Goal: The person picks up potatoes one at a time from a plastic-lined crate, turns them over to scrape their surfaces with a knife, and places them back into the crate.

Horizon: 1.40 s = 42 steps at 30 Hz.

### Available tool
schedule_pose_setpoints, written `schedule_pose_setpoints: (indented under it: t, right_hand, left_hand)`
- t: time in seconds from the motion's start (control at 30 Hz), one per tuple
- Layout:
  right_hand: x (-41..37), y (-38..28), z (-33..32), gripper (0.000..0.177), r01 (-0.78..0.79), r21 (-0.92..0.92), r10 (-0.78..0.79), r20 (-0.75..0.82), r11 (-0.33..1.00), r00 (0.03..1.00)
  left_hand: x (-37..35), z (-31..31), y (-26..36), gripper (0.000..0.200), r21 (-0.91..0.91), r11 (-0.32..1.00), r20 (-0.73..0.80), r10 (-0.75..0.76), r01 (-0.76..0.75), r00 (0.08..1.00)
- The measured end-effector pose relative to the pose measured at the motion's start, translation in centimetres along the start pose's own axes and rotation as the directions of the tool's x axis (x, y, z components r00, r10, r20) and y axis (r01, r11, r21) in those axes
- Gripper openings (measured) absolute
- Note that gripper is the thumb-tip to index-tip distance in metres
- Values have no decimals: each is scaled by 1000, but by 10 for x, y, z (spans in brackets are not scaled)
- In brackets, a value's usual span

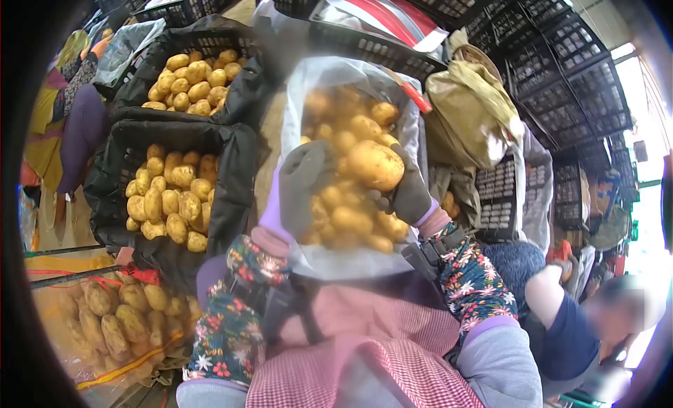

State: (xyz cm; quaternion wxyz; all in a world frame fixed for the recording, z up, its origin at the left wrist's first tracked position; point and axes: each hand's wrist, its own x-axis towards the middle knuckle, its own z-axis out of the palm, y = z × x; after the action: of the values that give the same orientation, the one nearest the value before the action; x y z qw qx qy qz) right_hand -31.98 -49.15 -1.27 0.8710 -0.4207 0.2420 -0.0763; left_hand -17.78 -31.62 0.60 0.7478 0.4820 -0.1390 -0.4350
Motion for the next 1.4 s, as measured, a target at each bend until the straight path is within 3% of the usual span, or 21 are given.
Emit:
schedule_pose_setpoints:
  t: [0.03,0.07,0.13,0.17,0.2,0.27,0.33,0.37,0.43,0.5,0.57,0.6,0.7,0.83,0.93,0.97,1.03,1.13,1.23,1.3,1.4]
  right_hand:
    - [-17,-9,8,63,-196,184,202,-17,963,979]
    - [-38,-14,35,60,-81,101,97,-166,992,981]
    - [-53,-3,32,58,-29,-23,24,-195,999,980]
    - [-53,4,23,56,-26,31,29,-121,999,992]
    - [-53,11,14,54,-30,84,34,-46,996,998]
    - [-47,30,-20,48,-148,387,40,275,910,961]
    - [-57,13,11,44,12,-91,-5,75,996,997]
    - [-55,15,17,44,163,-328,-157,45,931,987]
    - [-44,32,17,44,414,-731,-517,97,543,851]
    - [-29,43,8,53,375,-777,-538,57,505,841]
    - [-25,30,4,60,9,-400,-81,-164,917,983]
    - [-31,7,24,62,-217,-102,189,-228,971,955]
    - [-32,16,23,63,-36,-452,-89,-252,891,964]
    - [-39,6,25,55,-121,-403,5,-277,907,961]
    - [-40,7,24,56,-142,-406,23,-283,903,959]
    - [-38,8,20,57,-147,-391,28,-293,909,956]
    - [-39,8,18,57,-146,-357,26,-319,923,947]
    - [-41,12,24,59,-144,-359,16,-336,922,942]
    - [-43,12,32,63,-136,-460,-39,-351,877,936]
    - [-45,12,43,61,-137,-504,-85,-393,853,915]
    - [-40,12,32,58,-135,-489,-61,-365,862,929]
  left_hand:
    - [0,2,-4,46,49,999,41,-20,18,999]
    - [4,-5,-16,50,138,990,130,-62,44,990]
    - [2,6,-20,57,269,950,343,61,-161,937]
    - [0,13,-21,61,316,910,447,106,-268,888]
    - [-11,21,-13,73,246,967,447,-47,-72,893]
    - [-17,32,-11,75,343,923,442,4,-173,897]
    - [-13,29,-18,78,508,791,442,100,-341,891]
    - [-9,26,-24,77,497,816,421,72,-296,904]
    - [-4,22,-30,75,464,861,375,21,-207,927]
    - [-6,26,-24,68,520,829,302,44,-204,952]
    - [-5,29,-19,62,603,781,226,28,-162,974]
    - [-3,29,-18,60,653,747,188,-2,-123,982]
    - [3,20,-35,51,593,796,189,10,-123,982]
    - [11,6,-43,43,323,945,133,-98,51,986]
    - [11,6,-42,40,273,953,114,-169,133,979]
    - [7,11,-42,40,497,868,125,-53,-17,991]
    - [-3,26,-41,42,819,500,232,159,-281,960]
    - [1,21,-53,40,777,476,298,298,-412,907]
    - [0,11,-53,37,583,772,238,135,-253,962]
    - [3,9,-60,36,489,839,184,170,-240,968]
    - [-4,12,-43,36,477,873,169,24,-103,985]
